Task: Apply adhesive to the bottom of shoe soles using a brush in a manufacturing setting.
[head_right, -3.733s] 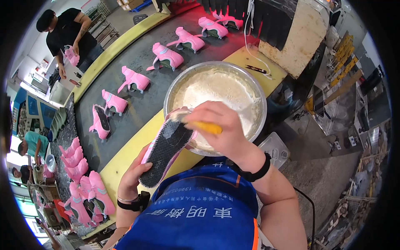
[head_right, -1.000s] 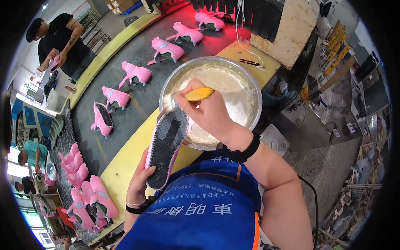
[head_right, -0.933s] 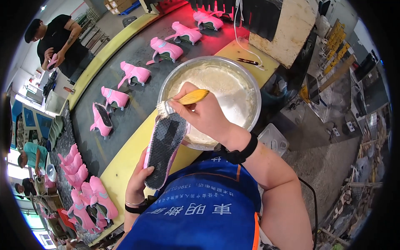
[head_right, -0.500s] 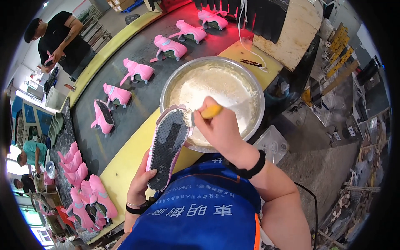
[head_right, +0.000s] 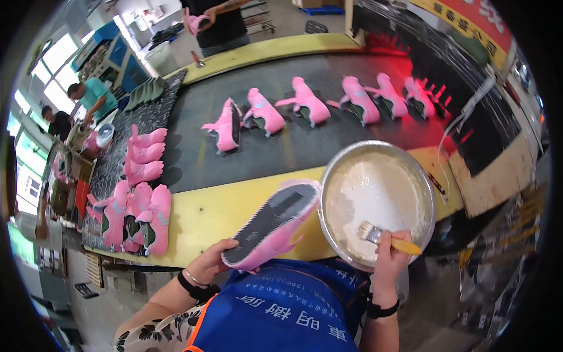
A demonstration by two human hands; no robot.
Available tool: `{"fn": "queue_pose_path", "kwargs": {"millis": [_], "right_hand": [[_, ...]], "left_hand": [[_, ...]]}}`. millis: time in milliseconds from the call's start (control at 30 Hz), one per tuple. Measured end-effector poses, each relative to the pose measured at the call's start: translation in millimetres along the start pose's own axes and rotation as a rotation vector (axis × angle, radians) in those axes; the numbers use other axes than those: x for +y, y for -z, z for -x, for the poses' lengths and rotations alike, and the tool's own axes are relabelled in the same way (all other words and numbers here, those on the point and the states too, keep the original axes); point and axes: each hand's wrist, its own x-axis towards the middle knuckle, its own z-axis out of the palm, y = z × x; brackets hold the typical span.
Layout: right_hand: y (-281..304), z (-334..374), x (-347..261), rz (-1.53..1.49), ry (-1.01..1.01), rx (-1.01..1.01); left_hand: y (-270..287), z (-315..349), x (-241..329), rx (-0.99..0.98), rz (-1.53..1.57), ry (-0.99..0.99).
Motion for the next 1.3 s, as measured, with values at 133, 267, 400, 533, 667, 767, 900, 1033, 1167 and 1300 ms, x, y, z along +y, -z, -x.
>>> {"fn": "queue_pose_path", "kwargs": {"millis": [133, 267, 400, 533, 667, 767, 900, 1033, 1167, 1300], "right_hand": [[-2.3, 2.2, 11.4, -0.01, -0.07, 0.013], [-4.6, 2.4, 14.8, 0.02, -0.04, 0.027], [-6.2, 3.3, 15.3, 0.033, -0.04, -0.018], [-7.7, 2.8, 18.1, 0.09, -0.012, 0.005], [-8.0, 1.9, 22.0, 0.159, -0.013, 0.008], [-6.9, 2.8, 24.5, 0.159, -0.016, 0.012], [-6.3, 2.5, 28.7, 0.256, 0.023, 0.002], [-6.9, 1.2, 29.6, 0.406, 0.123, -0.014], [-12.8, 2.1, 15.8, 0.333, 0.063, -0.041], [-18.2, 8.1, -5.5, 0.516, 0.157, -0.097]], "left_hand": [[32.7, 23.2, 29.1, 0.065, 0.121, -0.303], [87.4, 16.4, 77.9, 0.457, 0.064, -0.503], [159.1, -21.2, 155.1, 0.691, -0.014, -0.54], [215.3, -78.6, 229.9, 0.925, -0.486, -0.837], [236.7, -120.7, 248.6, 1.45, -1.364, -0.529], [234.3, -128.5, 237.2, 1.445, -1.581, -0.153], [218.3, -122.2, 250.3, 1.506, -1.503, -0.123], [201.7, -112.2, 259.6, 1.512, -1.598, -0.027], [205.8, -79.5, 262.3, 1.724, -1.685, -0.15], [228.9, -8.0, 296.6, 2.079, -1.572, -0.574]]}}
